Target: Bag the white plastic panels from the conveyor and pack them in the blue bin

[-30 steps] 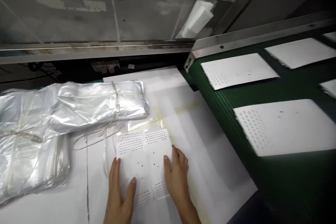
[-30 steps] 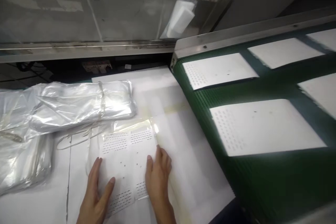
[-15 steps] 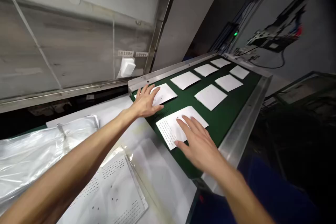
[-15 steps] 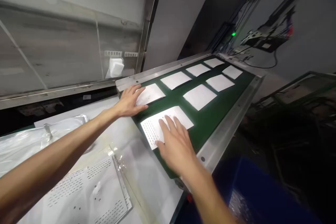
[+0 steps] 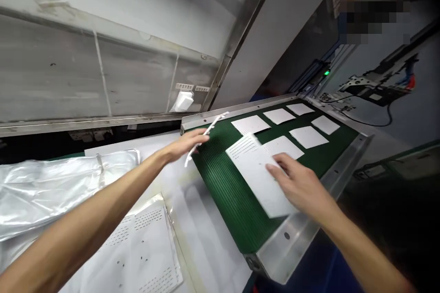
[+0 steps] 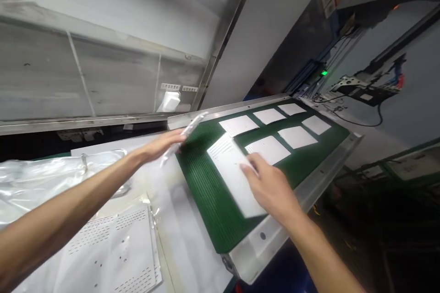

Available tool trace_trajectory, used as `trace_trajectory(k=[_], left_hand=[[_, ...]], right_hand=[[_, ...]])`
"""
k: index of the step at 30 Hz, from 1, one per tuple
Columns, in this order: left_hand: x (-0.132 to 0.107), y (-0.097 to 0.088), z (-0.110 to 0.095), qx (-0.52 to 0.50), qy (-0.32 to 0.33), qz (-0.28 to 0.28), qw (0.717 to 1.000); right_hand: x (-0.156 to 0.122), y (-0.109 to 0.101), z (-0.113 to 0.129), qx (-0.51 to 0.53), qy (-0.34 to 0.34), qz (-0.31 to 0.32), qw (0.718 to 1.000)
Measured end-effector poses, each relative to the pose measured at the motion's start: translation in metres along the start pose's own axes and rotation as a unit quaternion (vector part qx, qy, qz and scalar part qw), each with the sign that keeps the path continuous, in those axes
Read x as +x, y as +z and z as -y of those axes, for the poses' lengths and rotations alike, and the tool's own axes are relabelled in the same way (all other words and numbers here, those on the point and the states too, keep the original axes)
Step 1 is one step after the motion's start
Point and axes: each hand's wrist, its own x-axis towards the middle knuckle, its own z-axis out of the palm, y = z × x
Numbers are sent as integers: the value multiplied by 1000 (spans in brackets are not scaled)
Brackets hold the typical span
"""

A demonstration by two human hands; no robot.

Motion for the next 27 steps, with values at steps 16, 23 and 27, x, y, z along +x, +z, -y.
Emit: trace_trajectory(k=[16,23,27], left_hand=[[-273,90,96,-467,-230,-127,844],[-283,86,116,-139,-258,-258,921],[-312,76,142,-21,-279,-407,870]], right_hand=[[-175,260,83,472,310,203,800],[-91,259,12,437,289,224,822],[-37,282,-19,385,219,268,855]])
